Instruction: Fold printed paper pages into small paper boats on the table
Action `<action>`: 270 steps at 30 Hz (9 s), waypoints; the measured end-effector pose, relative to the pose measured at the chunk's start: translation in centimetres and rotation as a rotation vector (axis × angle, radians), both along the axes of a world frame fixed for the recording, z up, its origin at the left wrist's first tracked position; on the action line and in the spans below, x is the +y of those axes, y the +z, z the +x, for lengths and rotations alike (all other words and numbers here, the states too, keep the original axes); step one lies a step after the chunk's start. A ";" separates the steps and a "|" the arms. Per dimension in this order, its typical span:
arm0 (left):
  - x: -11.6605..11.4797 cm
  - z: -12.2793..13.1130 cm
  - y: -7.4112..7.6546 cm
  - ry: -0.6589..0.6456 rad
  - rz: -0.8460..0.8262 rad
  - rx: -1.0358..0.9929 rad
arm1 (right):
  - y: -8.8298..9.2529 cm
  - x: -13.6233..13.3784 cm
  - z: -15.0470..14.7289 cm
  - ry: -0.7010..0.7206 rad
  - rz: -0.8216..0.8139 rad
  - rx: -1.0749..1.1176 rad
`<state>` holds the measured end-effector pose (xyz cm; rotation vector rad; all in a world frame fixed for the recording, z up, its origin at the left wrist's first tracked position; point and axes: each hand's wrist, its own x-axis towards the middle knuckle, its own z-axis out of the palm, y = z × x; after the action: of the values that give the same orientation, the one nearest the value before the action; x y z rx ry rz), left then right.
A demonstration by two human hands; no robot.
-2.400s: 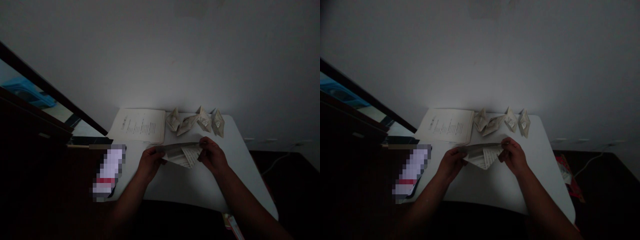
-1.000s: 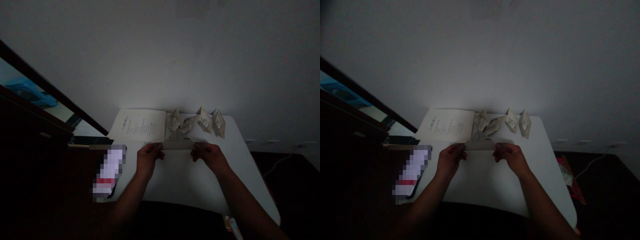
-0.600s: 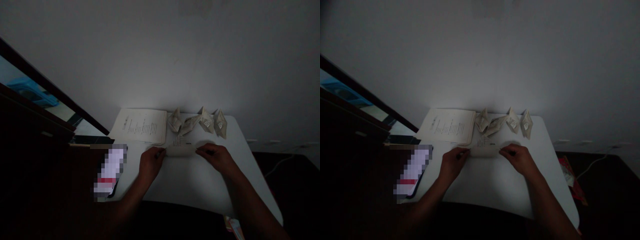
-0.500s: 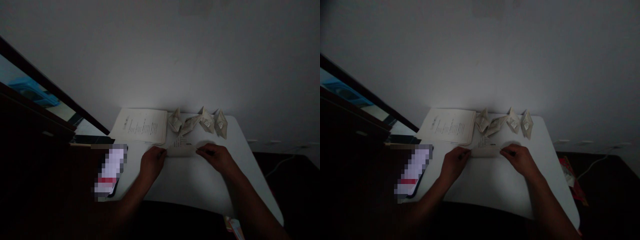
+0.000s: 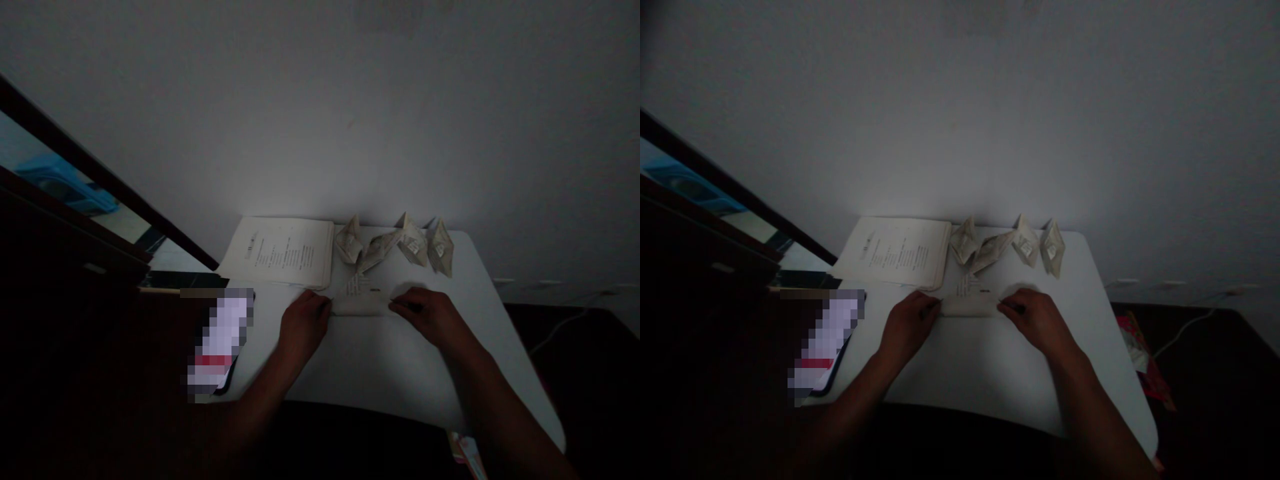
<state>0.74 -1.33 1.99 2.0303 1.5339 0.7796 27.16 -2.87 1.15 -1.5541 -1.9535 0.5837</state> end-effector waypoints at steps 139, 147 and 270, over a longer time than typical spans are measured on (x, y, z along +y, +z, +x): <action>0.2 -2.4 1.4 0.000 -0.120 0.302 | -0.7 -1.3 -8.7 0.286 0.219 -0.265; 0.6 -2.0 0.8 -0.007 -0.097 0.324 | -0.8 -1.3 -8.7 0.285 0.222 -0.245; -1.4 5.6 0.9 -0.819 0.238 0.594 | 1.1 -8.0 1.3 0.019 -0.032 -0.011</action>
<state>6.35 -2.77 2.90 2.9111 0.6931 0.0213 28.49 -10.88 2.28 -1.5631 -1.9784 0.6179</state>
